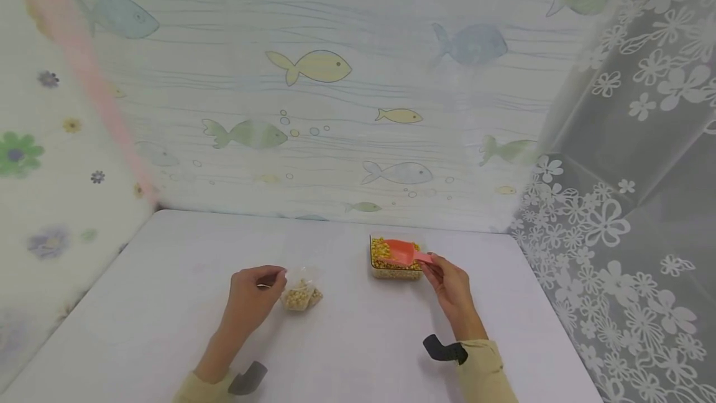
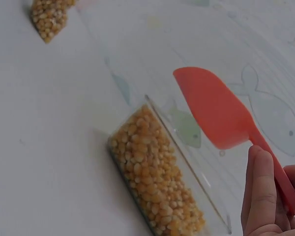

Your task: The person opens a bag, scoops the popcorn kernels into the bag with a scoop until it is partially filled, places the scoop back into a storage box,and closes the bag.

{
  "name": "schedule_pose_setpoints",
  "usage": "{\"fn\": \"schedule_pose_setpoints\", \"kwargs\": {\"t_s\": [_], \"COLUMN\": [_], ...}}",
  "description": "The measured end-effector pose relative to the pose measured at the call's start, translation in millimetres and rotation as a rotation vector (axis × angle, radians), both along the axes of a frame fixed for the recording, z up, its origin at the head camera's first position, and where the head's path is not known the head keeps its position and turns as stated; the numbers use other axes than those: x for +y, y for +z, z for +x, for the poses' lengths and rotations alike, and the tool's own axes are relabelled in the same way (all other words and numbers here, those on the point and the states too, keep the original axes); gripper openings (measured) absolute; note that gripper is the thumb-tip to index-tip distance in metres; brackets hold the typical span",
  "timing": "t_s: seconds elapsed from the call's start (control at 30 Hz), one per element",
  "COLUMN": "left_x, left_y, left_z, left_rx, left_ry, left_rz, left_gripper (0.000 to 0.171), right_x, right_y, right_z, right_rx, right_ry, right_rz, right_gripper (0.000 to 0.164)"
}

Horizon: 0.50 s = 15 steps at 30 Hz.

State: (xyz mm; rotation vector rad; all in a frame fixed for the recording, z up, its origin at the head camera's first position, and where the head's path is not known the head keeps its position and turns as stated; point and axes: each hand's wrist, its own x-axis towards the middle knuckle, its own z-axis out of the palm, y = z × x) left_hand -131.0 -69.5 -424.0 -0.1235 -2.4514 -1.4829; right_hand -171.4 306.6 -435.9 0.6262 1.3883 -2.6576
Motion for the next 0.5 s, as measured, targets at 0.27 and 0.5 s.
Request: {"fn": "schedule_pose_setpoints", "kwargs": {"t_s": [0.27, 0.5], "left_x": [0.0, -0.5], "left_y": [-1.2, -0.6], "left_z": [-0.3, -0.1], "left_rx": [-0.003, -0.006], "left_ry": [0.003, 0.001], "left_rz": [0.006, 0.008], "left_gripper": [0.015, 0.015], "right_x": [-17.9, -41.0], "right_y": [5.6, 8.3], "right_z": [6.0, 11.1], "right_rx": [0.035, 0.071], "right_ry": [0.068, 0.135], "right_rz": [0.062, 0.078], "right_gripper": [0.021, 0.02]}}
